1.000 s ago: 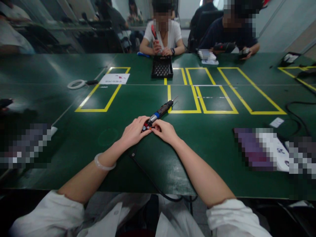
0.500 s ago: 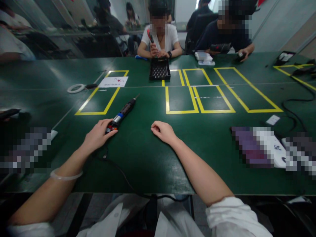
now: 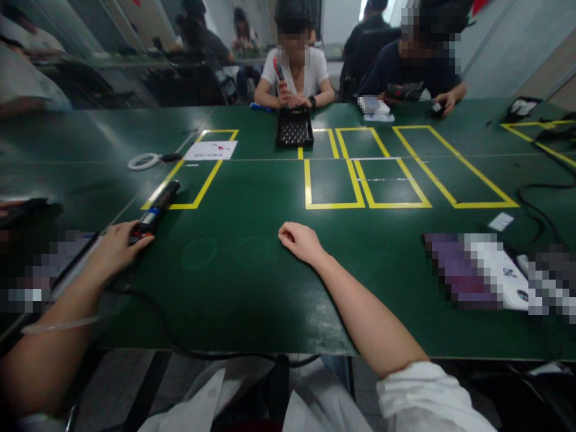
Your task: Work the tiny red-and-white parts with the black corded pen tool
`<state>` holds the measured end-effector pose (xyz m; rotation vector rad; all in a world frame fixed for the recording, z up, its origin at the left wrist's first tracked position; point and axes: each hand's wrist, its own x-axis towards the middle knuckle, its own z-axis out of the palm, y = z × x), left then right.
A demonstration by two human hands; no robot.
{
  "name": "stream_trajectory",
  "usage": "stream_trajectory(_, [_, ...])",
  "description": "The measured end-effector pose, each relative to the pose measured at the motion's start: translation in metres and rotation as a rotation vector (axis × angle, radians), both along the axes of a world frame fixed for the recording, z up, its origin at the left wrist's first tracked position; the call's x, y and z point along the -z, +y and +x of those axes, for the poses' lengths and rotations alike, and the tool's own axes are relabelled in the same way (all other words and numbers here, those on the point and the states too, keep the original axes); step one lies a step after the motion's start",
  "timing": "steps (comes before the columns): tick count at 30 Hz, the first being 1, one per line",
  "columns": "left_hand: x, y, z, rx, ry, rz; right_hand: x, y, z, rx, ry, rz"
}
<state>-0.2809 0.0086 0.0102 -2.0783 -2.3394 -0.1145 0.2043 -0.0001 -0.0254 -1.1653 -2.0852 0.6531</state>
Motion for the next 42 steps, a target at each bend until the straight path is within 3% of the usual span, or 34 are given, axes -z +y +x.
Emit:
stream_trajectory(5, [-0.003,-0.001,-0.004,-0.053,0.06,-0.007,-0.001,0.0,0.001,0.0,-0.015,-0.001])
stream_trajectory(13, [-0.012,-0.023,0.037,-0.077,0.345,0.186,-0.001,0.0,0.0,0.003,-0.032,-0.003])
stream_trajectory(22, [-0.027,-0.019,0.046,-0.253,0.284,0.072,-0.001,0.0,-0.001,0.003,-0.031,0.0])
stream_trajectory(25, [-0.037,-0.015,0.055,-0.254,0.206,0.131,0.001,0.001,-0.001,0.001,-0.036,0.009])
stream_trajectory(29, [-0.044,-0.005,0.101,-0.07,-0.168,0.216,0.002,0.001,-0.001,-0.002,-0.04,0.007])
stream_trajectory(31, [-0.043,0.0,0.137,0.131,-0.437,0.166,0.002,0.001,-0.001,0.004,-0.037,0.004])
stream_trajectory(34, [-0.038,0.002,0.197,0.332,-0.699,0.019,0.001,0.001,0.0,0.0,-0.005,-0.013])
stream_trajectory(38, [-0.027,-0.005,0.257,0.549,-0.84,-0.163,0.003,0.001,0.0,-0.024,0.155,-0.099])
stream_trajectory(42, [-0.004,-0.008,0.28,0.581,-0.963,-0.283,0.002,0.003,-0.001,-0.039,0.366,-0.254])
